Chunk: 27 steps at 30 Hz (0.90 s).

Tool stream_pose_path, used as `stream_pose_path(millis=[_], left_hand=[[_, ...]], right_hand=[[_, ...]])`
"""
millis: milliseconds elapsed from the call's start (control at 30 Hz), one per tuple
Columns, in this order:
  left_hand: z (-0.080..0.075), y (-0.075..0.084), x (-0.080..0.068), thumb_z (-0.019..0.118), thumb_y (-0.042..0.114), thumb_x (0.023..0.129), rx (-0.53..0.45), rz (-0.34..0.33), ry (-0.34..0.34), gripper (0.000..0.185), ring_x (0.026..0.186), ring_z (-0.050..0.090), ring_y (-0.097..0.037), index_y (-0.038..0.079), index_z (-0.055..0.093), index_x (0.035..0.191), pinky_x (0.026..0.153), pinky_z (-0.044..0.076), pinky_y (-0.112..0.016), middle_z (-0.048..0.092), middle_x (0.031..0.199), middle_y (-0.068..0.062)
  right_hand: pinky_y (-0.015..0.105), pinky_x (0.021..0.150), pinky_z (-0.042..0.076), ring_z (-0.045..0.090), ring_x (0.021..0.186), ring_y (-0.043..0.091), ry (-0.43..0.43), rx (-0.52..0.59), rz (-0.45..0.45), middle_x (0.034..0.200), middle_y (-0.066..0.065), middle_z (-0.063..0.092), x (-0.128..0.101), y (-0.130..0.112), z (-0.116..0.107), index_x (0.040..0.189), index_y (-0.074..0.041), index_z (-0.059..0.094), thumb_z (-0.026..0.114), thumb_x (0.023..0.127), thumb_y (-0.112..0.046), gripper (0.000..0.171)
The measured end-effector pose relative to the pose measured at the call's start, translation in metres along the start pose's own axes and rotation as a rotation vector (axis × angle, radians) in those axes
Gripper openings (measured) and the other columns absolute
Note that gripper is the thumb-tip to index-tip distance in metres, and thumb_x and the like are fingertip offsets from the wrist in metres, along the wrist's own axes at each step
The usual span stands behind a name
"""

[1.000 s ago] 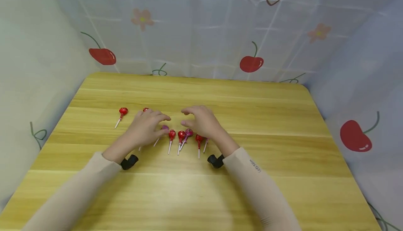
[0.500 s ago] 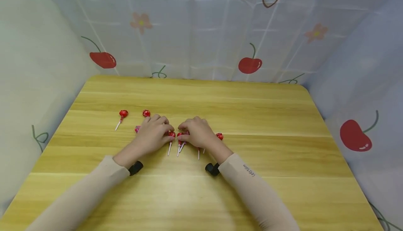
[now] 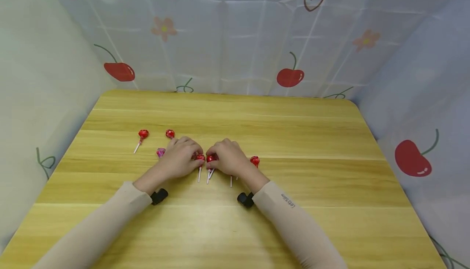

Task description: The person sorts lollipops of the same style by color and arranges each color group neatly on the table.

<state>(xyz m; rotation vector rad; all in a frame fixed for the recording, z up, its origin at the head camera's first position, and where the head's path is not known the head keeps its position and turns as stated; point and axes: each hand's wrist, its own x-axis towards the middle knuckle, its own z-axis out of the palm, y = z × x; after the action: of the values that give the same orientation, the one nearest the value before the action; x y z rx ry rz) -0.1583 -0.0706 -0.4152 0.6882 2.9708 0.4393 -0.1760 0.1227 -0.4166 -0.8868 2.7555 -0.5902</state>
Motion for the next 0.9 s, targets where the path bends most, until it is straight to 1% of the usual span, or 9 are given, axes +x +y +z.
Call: stream_pose_path(millis=[100, 200, 333, 367, 400, 500, 667, 800, 900], left_hand=[[0.001, -0.001, 0.001, 0.072, 0.038, 0.090, -0.058, -0.017, -0.014, 0.022, 0.119, 0.051, -0.024, 0.017, 0.069, 0.095, 0.097, 0.031, -0.046, 0.069, 0.108, -0.001], [-0.002, -0.003, 0.003, 0.072, 0.036, 0.091, -0.147, -0.032, -0.027, 0.020, 0.123, 0.050, -0.025, 0.017, 0.069, 0.096, 0.101, 0.027, -0.048, 0.069, 0.104, 0.000], [-0.014, -0.007, 0.007, 0.069, 0.036, 0.093, -0.274, -0.048, -0.043, 0.019, 0.123, 0.050, -0.027, 0.019, 0.069, 0.103, 0.107, 0.019, -0.052, 0.069, 0.101, 0.003], [-0.017, -0.009, 0.009, 0.068, 0.036, 0.094, -0.302, -0.053, -0.050, 0.020, 0.122, 0.050, -0.028, 0.019, 0.069, 0.105, 0.107, 0.017, -0.053, 0.071, 0.096, 0.002], [-0.021, -0.011, 0.011, 0.067, 0.036, 0.095, -0.322, -0.060, -0.051, 0.021, 0.121, 0.051, -0.028, 0.019, 0.068, 0.107, 0.107, 0.016, -0.053, 0.071, 0.097, 0.002], [-0.031, -0.017, 0.020, 0.064, 0.037, 0.097, -0.373, -0.086, -0.049, 0.023, 0.112, 0.055, -0.028, 0.019, 0.067, 0.112, 0.104, 0.017, -0.052, 0.071, 0.100, 0.002], [-0.040, -0.029, 0.038, 0.063, 0.036, 0.098, -0.418, -0.141, -0.016, 0.025, 0.094, 0.055, -0.024, 0.018, 0.066, 0.114, 0.102, 0.019, -0.051, 0.069, 0.110, 0.001], [-0.039, -0.036, 0.048, 0.063, 0.036, 0.098, -0.421, -0.189, -0.013, 0.026, 0.103, 0.055, -0.025, 0.018, 0.065, 0.116, 0.105, 0.016, -0.051, 0.067, 0.112, 0.002], [-0.034, -0.039, 0.053, 0.064, 0.036, 0.097, -0.392, -0.203, -0.010, 0.025, 0.110, 0.054, -0.026, 0.019, 0.066, 0.114, 0.106, 0.015, -0.050, 0.068, 0.110, 0.003]], right_hand=[[0.043, 0.086, 0.043, 0.058, 0.100, 0.018, -0.003, 0.012, -0.004, 0.101, -0.007, 0.073, 0.000, 0.000, 0.000, 0.108, -0.025, 0.077, 0.079, 0.085, -0.035, 0.025], [0.042, 0.084, 0.042, 0.058, 0.098, 0.017, -0.001, 0.022, -0.008, 0.100, -0.008, 0.072, 0.000, 0.000, 0.000, 0.107, -0.025, 0.077, 0.079, 0.085, -0.034, 0.024], [0.042, 0.084, 0.044, 0.059, 0.097, 0.016, 0.009, 0.032, -0.010, 0.099, -0.007, 0.073, 0.001, 0.002, 0.001, 0.106, -0.024, 0.077, 0.080, 0.084, -0.034, 0.025], [0.042, 0.084, 0.044, 0.059, 0.098, 0.016, 0.008, 0.034, -0.009, 0.100, -0.007, 0.073, 0.001, 0.003, 0.001, 0.106, -0.023, 0.077, 0.080, 0.084, -0.034, 0.025], [0.043, 0.085, 0.044, 0.059, 0.098, 0.017, 0.006, 0.034, -0.009, 0.100, -0.007, 0.073, 0.001, 0.003, 0.002, 0.107, -0.023, 0.077, 0.080, 0.084, -0.034, 0.026], [0.044, 0.087, 0.045, 0.059, 0.100, 0.017, 0.000, 0.042, -0.007, 0.102, -0.005, 0.073, 0.001, 0.004, 0.003, 0.107, -0.021, 0.077, 0.080, 0.084, -0.034, 0.026], [0.043, 0.089, 0.044, 0.059, 0.100, 0.018, 0.004, 0.048, -0.004, 0.102, -0.004, 0.073, 0.001, 0.005, 0.004, 0.106, -0.020, 0.077, 0.080, 0.084, -0.034, 0.026], [0.043, 0.091, 0.044, 0.058, 0.102, 0.019, 0.000, 0.042, 0.008, 0.104, -0.004, 0.073, 0.000, 0.004, 0.004, 0.108, -0.020, 0.077, 0.080, 0.083, -0.035, 0.029], [0.043, 0.090, 0.044, 0.058, 0.103, 0.019, -0.002, 0.044, 0.011, 0.105, -0.004, 0.073, 0.000, 0.003, 0.003, 0.109, -0.021, 0.077, 0.080, 0.084, -0.035, 0.029]])
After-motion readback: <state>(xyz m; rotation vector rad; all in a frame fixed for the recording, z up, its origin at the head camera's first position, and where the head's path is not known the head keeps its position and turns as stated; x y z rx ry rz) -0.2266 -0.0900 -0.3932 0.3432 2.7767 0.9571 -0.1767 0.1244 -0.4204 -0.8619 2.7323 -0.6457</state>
